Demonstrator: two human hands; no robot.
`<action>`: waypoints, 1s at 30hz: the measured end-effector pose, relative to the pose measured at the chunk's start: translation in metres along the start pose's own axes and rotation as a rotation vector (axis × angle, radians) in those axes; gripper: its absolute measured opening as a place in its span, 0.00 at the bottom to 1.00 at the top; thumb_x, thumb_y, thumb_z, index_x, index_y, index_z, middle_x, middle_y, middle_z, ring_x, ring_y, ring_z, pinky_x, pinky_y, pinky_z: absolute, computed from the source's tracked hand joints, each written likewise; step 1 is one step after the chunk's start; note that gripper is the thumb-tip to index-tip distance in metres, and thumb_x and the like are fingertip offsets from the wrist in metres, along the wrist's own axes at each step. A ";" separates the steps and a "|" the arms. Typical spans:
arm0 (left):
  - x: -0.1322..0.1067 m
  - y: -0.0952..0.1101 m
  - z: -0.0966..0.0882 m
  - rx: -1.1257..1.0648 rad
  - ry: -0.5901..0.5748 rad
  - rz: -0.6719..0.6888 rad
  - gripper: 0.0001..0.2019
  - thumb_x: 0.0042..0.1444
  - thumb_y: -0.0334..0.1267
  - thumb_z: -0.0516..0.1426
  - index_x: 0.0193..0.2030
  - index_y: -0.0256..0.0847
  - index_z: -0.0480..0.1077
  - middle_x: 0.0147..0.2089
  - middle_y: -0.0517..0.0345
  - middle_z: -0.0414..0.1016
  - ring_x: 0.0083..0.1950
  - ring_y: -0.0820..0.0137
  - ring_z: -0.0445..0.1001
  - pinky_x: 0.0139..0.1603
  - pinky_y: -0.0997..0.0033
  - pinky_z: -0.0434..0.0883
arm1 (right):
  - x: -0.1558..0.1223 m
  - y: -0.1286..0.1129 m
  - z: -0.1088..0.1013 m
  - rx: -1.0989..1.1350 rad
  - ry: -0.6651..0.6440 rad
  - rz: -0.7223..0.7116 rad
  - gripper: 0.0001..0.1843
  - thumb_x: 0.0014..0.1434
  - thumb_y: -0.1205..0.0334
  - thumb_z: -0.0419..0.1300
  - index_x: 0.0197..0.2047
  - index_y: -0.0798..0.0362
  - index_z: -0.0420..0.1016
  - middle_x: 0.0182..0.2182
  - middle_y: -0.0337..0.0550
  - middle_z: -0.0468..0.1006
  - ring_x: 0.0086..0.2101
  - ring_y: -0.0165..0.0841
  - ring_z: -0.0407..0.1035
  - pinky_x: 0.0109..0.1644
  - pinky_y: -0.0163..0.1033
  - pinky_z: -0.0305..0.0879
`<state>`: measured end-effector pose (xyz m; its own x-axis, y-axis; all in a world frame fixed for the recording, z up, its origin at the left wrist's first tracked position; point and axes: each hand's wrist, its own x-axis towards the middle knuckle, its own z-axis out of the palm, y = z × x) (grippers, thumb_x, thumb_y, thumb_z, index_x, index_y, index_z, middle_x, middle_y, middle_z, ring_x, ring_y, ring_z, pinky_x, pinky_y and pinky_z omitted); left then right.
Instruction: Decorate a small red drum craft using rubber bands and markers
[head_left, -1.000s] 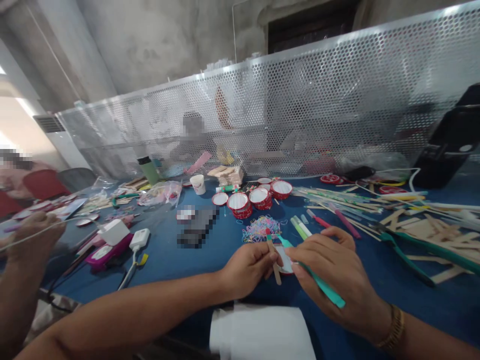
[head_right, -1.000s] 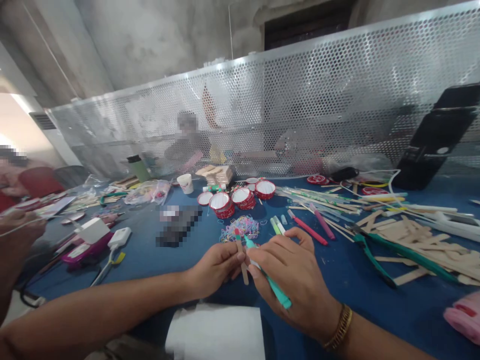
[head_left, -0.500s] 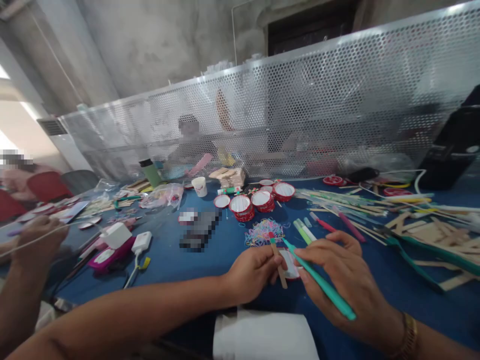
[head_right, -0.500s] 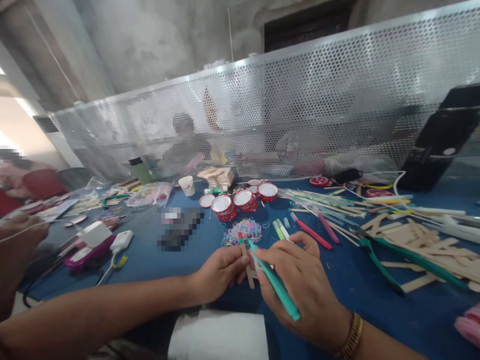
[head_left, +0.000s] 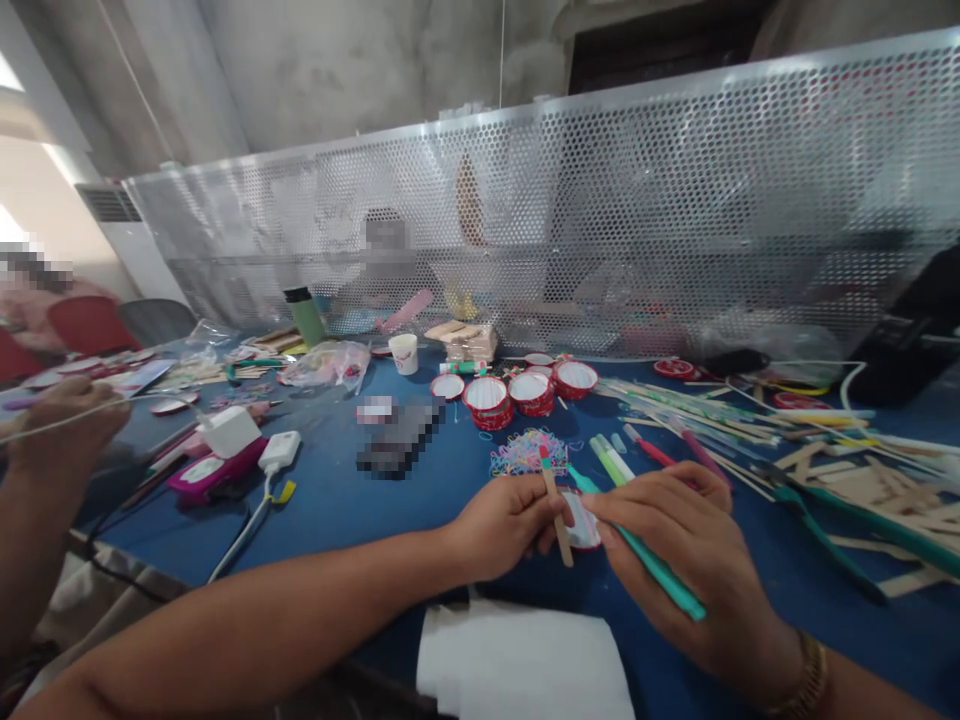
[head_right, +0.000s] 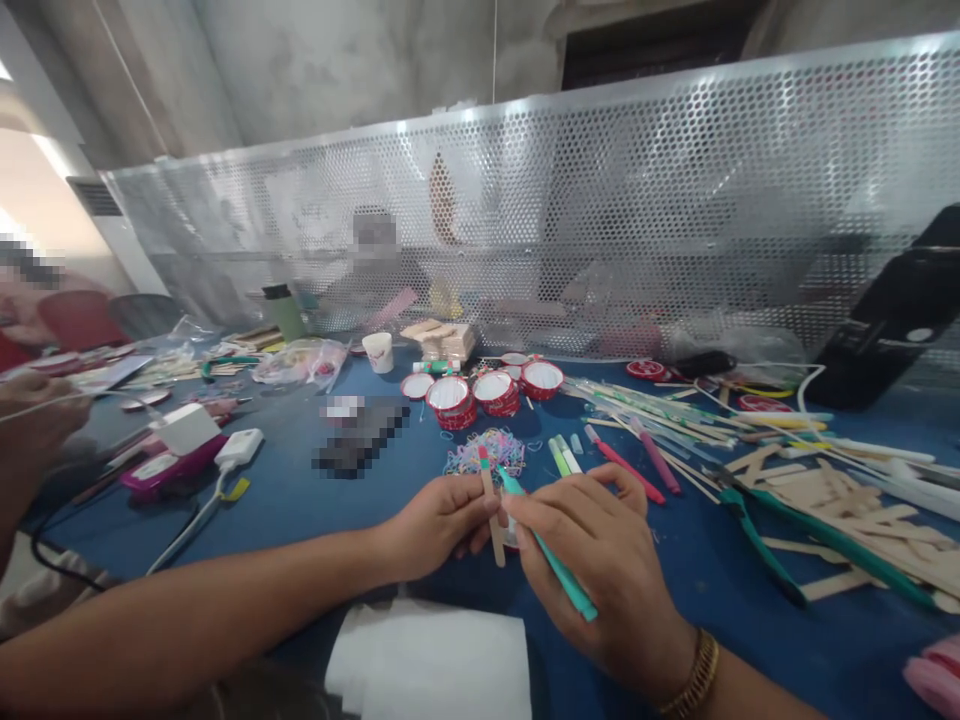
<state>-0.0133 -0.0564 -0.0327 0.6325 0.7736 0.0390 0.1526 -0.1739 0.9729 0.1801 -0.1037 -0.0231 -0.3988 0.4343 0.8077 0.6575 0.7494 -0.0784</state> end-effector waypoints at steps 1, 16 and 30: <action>0.000 0.000 -0.001 0.017 -0.013 0.008 0.24 0.62 0.60 0.48 0.31 0.38 0.64 0.22 0.66 0.60 0.20 0.79 0.57 0.21 0.78 0.56 | 0.000 0.000 0.001 -0.003 -0.007 -0.002 0.12 0.59 0.70 0.57 0.46 0.49 0.73 0.34 0.40 0.79 0.35 0.34 0.73 0.49 0.47 0.55; 0.002 -0.002 0.002 0.207 0.012 0.009 0.21 0.66 0.52 0.47 0.31 0.38 0.67 0.23 0.65 0.65 0.23 0.78 0.60 0.25 0.78 0.57 | 0.000 0.000 0.003 0.042 -0.020 0.008 0.16 0.61 0.70 0.54 0.50 0.48 0.72 0.34 0.38 0.80 0.34 0.33 0.73 0.49 0.47 0.54; -0.003 -0.008 -0.001 0.139 -0.029 0.020 0.21 0.66 0.53 0.45 0.34 0.39 0.67 0.25 0.64 0.64 0.22 0.78 0.61 0.22 0.78 0.59 | -0.006 0.005 0.011 -0.015 -0.004 -0.032 0.14 0.60 0.70 0.53 0.49 0.53 0.70 0.35 0.42 0.77 0.36 0.34 0.72 0.49 0.49 0.55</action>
<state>-0.0169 -0.0564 -0.0404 0.6580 0.7513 0.0499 0.2417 -0.2735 0.9310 0.1785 -0.0972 -0.0345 -0.4225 0.4121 0.8073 0.6536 0.7556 -0.0436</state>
